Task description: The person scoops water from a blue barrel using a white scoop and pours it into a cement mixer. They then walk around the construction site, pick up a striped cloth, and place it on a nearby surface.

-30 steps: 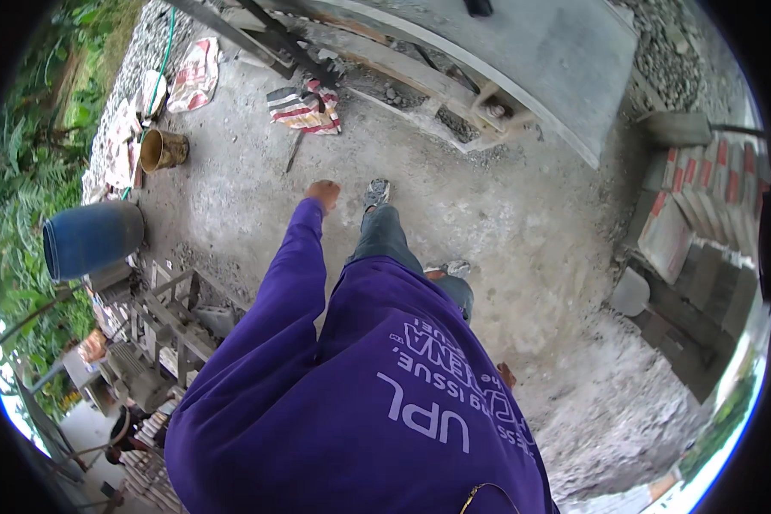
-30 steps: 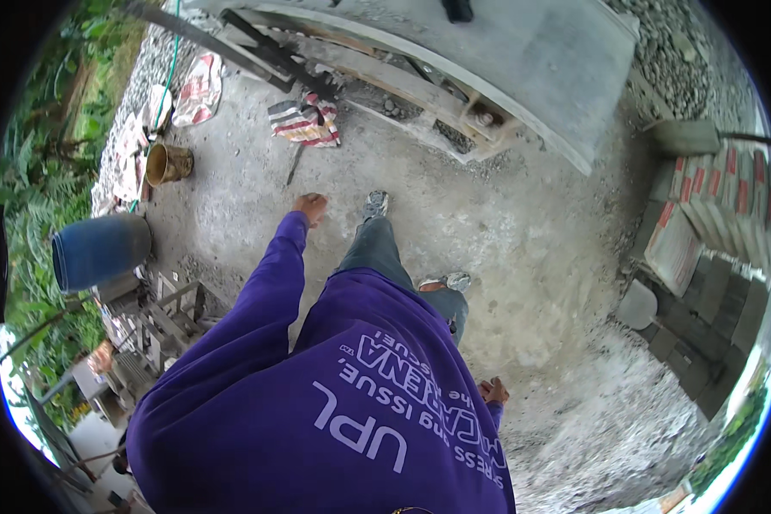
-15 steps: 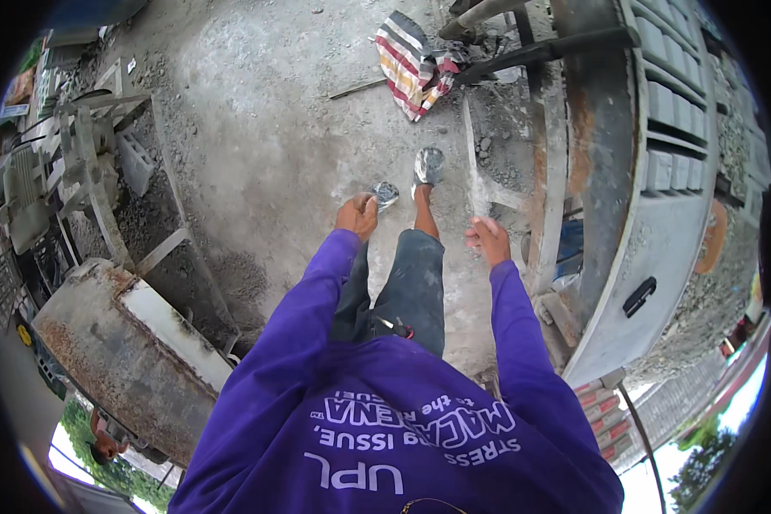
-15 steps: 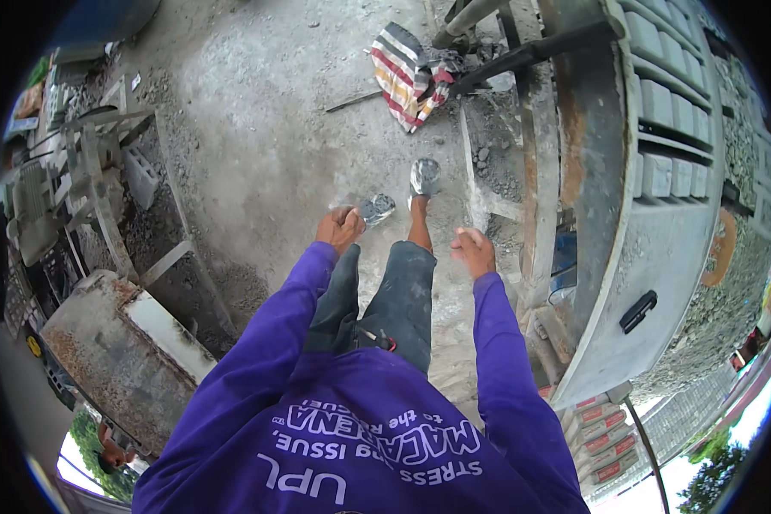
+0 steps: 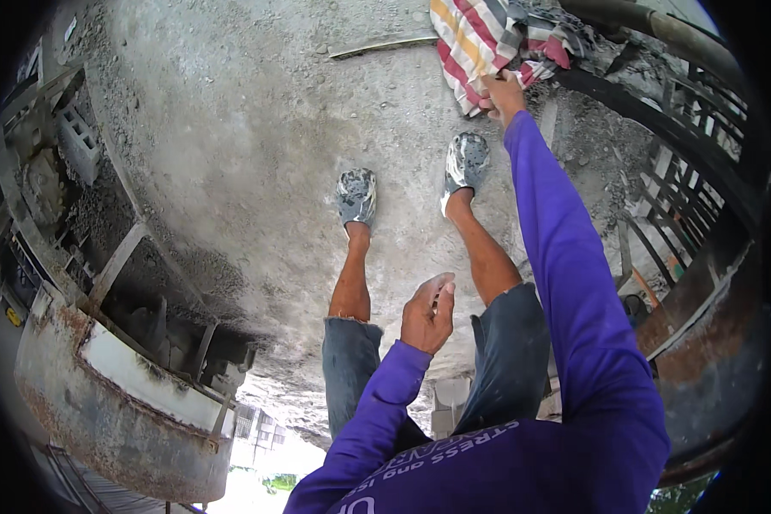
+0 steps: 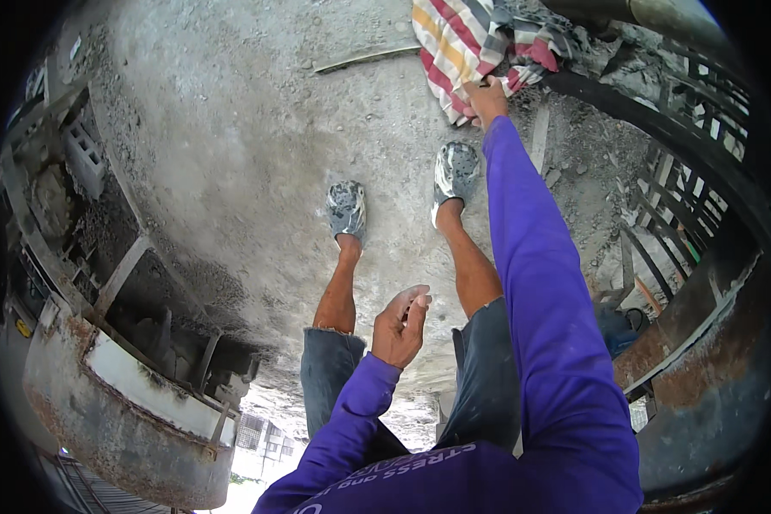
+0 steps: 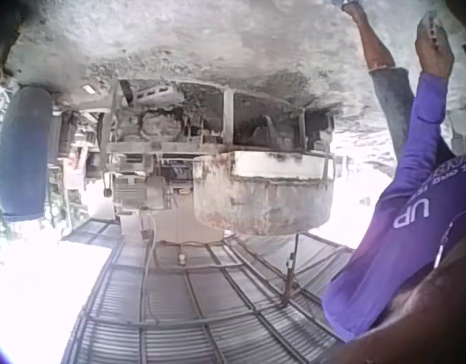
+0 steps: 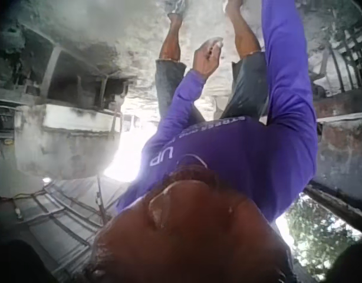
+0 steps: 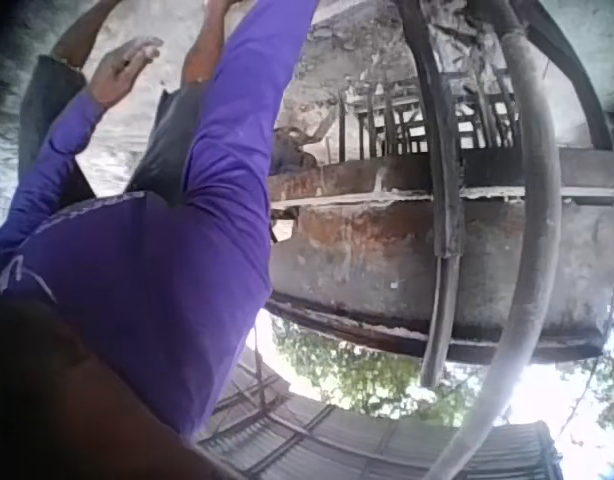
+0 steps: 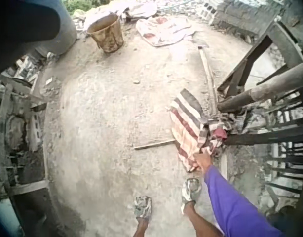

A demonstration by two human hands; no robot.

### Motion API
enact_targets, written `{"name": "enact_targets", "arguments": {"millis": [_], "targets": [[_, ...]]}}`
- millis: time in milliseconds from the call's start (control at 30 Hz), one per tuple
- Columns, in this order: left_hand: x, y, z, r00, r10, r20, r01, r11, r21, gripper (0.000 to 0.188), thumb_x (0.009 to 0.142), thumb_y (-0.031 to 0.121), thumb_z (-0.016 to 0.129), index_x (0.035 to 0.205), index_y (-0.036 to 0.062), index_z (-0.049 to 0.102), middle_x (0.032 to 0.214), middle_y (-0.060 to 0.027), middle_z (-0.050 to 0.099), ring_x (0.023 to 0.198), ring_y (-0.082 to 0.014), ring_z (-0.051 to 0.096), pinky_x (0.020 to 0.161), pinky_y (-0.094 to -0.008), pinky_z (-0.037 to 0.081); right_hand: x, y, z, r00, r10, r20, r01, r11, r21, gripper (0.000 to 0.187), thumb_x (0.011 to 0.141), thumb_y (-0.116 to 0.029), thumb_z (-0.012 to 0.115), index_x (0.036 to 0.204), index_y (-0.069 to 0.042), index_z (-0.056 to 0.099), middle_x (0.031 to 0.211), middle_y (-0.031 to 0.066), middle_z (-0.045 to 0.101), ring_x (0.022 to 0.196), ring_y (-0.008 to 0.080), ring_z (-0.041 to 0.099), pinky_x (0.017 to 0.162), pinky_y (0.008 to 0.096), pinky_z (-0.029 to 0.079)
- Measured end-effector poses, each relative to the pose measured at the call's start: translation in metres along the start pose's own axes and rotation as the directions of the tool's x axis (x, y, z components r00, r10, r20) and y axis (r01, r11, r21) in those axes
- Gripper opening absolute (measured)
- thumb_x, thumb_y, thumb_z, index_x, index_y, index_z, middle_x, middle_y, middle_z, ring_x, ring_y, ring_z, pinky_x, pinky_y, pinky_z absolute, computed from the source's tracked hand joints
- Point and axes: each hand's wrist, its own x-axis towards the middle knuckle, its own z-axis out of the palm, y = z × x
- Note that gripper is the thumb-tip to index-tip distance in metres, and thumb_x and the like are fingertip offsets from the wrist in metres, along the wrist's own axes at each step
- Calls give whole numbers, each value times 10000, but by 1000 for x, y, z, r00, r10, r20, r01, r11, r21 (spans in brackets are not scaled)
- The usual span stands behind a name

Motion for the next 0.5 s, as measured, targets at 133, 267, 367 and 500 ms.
{"name": "enact_targets", "arguments": {"millis": [133, 267, 367, 500], "targets": [[5, -2, -7, 998, 0, -68, -5, 997, -76, 292, 962, 219, 506, 1122, -10, 591, 897, -101, 661, 830, -135, 615, 760, -254, 489, -21, -4, 0, 957, -85, 277, 1, 957, 289, 166, 861, -182, 517, 888, -45, 608, 707, 43, 616, 573, 109, 587, 474, 258, 431], [9, 47, -30, 979, 117, -167, -116, 993, 18, 500, 860, 228, 635, 1289, 35, 467, 1146, -193, 568, 1011, -271, 583, 861, -344, 467, -188, -55, -24, 898, -182, 400, 5, 914, 406, 205, 895, -190, 475, 874, -11, 573, 719, 51, 591, 609, 132, 579, 579, 258, 462], [14, 101, -41, 848, 495, -188, -457, 864, 212, 693, 790, 215, 698, 1376, 69, 360, 1301, -226, 459, 1160, -337, 496, 951, -399, 414, -317, -94, -74, 771, -225, 596, 16, 942, 335, 244, 905, -208, 492, 907, 20, 579, 728, 61, 590, 629, 118, 562, 584, 247, 458], [31, 89, -49, 797, 580, -169, -603, 742, -293, 563, 823, 95, 641, 1333, 21, 414, 1330, -166, 464, 1203, -291, 475, 1007, -400, 380, -394, -127, -89, 585, -93, 806, -59, 986, 156, 252, 926, -220, 514, 914, 11, 611, 686, 39, 607, 586, 94, 576, 555, 220, 455]]}}
